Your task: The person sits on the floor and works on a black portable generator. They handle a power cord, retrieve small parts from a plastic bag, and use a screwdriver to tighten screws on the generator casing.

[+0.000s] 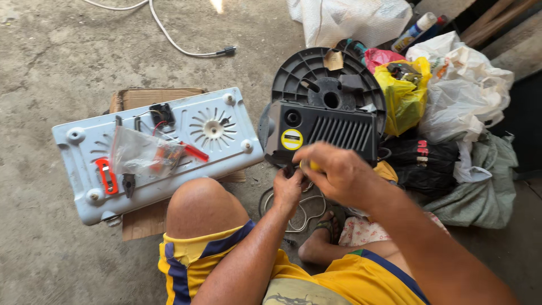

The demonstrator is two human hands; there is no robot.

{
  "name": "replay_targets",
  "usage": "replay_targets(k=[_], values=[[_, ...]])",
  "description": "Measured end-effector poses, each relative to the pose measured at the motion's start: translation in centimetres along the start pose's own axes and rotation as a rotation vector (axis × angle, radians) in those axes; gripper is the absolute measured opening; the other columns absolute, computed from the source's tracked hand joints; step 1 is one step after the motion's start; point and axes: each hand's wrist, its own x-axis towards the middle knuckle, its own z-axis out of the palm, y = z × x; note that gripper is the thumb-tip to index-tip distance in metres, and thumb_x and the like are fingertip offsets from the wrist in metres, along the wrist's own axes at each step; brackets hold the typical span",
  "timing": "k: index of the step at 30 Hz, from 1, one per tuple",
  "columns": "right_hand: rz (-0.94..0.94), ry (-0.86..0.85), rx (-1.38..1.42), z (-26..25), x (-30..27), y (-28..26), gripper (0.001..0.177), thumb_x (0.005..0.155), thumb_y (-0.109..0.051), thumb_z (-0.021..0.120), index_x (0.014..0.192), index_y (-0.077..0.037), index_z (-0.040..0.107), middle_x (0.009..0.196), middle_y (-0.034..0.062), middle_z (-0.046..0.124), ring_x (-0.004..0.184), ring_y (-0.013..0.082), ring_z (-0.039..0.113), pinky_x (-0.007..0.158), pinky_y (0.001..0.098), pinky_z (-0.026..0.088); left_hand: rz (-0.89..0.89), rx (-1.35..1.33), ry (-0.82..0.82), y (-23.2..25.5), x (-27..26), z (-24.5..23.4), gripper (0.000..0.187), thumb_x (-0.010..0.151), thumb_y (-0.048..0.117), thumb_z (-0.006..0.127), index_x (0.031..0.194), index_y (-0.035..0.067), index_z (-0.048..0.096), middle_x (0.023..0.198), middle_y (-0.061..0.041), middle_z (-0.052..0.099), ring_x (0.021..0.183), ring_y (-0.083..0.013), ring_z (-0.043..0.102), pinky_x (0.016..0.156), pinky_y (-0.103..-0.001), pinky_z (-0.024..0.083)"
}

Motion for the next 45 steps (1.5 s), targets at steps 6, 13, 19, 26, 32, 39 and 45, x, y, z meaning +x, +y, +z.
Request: replay_targets(k=[6, 13, 19, 26, 32, 39, 45], values=[[-0.054, 0.207, -0.129, 0.2, 0.1, -0.8, 0.05, 0.082, -0.014, 0.075, 0.128, -0.001, 0.058, 0.12, 0.0247, 0.063, 0.112, 0.0427, 0.063, 0.091, 0.0501, 0.053, 0.001, -0.003, 0.016, 0.4, 0.1, -0.2, 0.042, 0.088, 0.027, 0.075, 0.113, -0.005, 0.064, 0.102, -0.01, 0.072, 0.081, -0.015, 0.071, 0.065, -0.028, 0.06], [0.195, 0.24, -0.291, 0.1, 0.3, -1.2, 0.055, 0.085, -0.032, 0.077, 0.129, -0.006, 0.057, 0.115, 0.0164, 0.067, 0.105, 0.037, 0.068, 0.087, 0.0481, 0.054, 0.005, 0.01, 0.024, 0.2, 0.3, -0.1, 0.042, 0.088, 0.029, 0.076, 0.115, -0.002, 0.063, 0.104, -0.008, 0.072, 0.083, -0.0137, 0.072, 0.066, -0.029, 0.061], [-0.008, 0.17, -0.158, 0.9, -0.4, 0.5, 0.029, 0.089, -0.018, 0.074, 0.116, -0.015, 0.063, 0.107, 0.0147, 0.068, 0.096, 0.0392, 0.07, 0.079, 0.0482, 0.058, 0.025, 0.036, 0.033, -0.9, 0.4, -0.5, 0.037, 0.09, 0.029, 0.075, 0.111, 0.0, 0.064, 0.093, -0.007, 0.07, 0.069, -0.0137, 0.065, 0.057, -0.029, 0.054], [-0.559, 0.42, -0.094, -0.5, 0.0, -1.3, 0.04, 0.077, 0.003, 0.061, 0.114, -0.008, 0.054, 0.112, 0.0298, 0.062, 0.09, 0.0465, 0.069, 0.071, 0.0462, 0.059, 0.013, -0.06, -0.043, 0.7, 0.3, -0.3, 0.039, 0.087, 0.028, 0.077, 0.116, 0.006, 0.062, 0.097, -0.005, 0.069, 0.077, -0.0148, 0.066, 0.061, -0.029, 0.056], [0.493, 0.1, -0.325, 0.3, 0.5, 0.3, 0.042, 0.09, -0.04, 0.073, 0.121, -0.015, 0.059, 0.094, 0.009, 0.073, 0.087, 0.0294, 0.076, 0.075, 0.0419, 0.062, -0.058, 0.004, 0.019, 0.0, 0.4, -0.7, 0.041, 0.088, 0.028, 0.076, 0.119, 0.005, 0.062, 0.105, -0.006, 0.072, 0.089, -0.0158, 0.072, 0.067, -0.029, 0.06], [0.03, 0.078, -0.031, 1.6, -1.4, 1.1, 0.028, 0.096, -0.025, 0.064, 0.121, -0.013, 0.062, 0.11, 0.0124, 0.072, 0.101, 0.0305, 0.074, 0.081, 0.0387, 0.063, 0.021, -0.102, -0.091, 0.0, 0.6, -0.7, 0.042, 0.09, 0.025, 0.074, 0.119, -0.002, 0.061, 0.107, -0.011, 0.071, 0.089, -0.0221, 0.071, 0.068, -0.032, 0.062], [-0.099, 0.265, -0.12, 2.9, -0.9, 1.4, 0.043, 0.082, -0.014, 0.072, 0.123, -0.009, 0.06, 0.117, 0.0244, 0.068, 0.093, 0.0399, 0.071, 0.07, 0.0423, 0.06, -0.039, -0.003, -0.036, 1.1, 0.0, -1.1, 0.043, 0.09, 0.023, 0.071, 0.123, -0.001, 0.058, 0.111, -0.013, 0.07, 0.093, -0.0205, 0.073, 0.074, -0.032, 0.063]])
